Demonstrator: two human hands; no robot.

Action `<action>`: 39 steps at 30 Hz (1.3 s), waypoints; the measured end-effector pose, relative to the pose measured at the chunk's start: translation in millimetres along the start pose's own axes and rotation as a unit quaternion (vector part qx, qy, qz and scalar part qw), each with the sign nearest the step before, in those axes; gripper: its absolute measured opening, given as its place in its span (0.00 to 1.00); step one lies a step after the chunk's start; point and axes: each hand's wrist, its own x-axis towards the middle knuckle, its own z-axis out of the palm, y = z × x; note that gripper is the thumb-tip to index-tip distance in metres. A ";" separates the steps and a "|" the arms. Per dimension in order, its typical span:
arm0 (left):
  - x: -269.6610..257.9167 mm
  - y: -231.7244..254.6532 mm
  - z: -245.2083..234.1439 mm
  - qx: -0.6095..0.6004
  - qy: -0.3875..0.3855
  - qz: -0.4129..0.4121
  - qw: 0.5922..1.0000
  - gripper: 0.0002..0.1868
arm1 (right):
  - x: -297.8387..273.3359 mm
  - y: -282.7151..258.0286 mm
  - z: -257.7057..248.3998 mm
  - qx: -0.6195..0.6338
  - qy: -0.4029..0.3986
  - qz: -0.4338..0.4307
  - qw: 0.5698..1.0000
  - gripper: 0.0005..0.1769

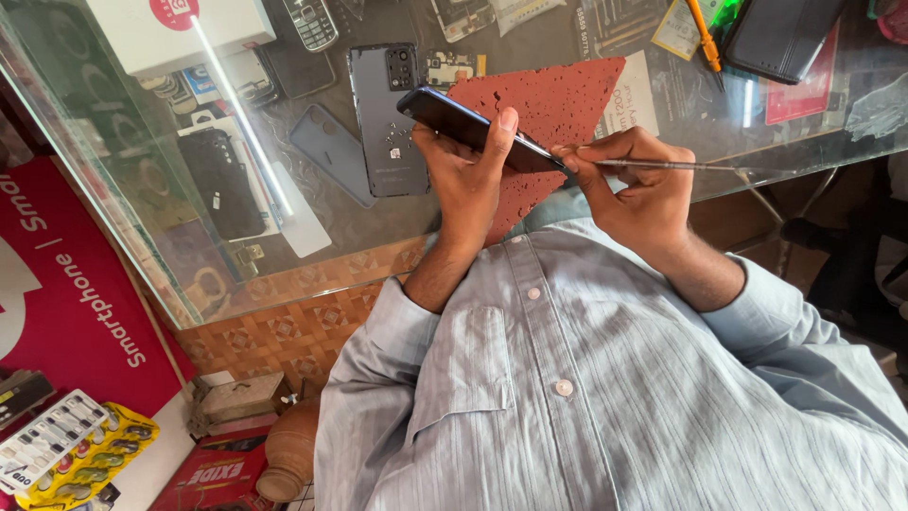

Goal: The person uses a screwdriver and a metal prying tool to disassemble a smartphone on a glass counter, eventually removing the battery.

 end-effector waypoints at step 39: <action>0.0 0.4 0.6 -0.011 0.000 0.004 1.000 0.33 | 1.4 -0.5 9.0 -0.143 0.025 -0.150 0.978 0.10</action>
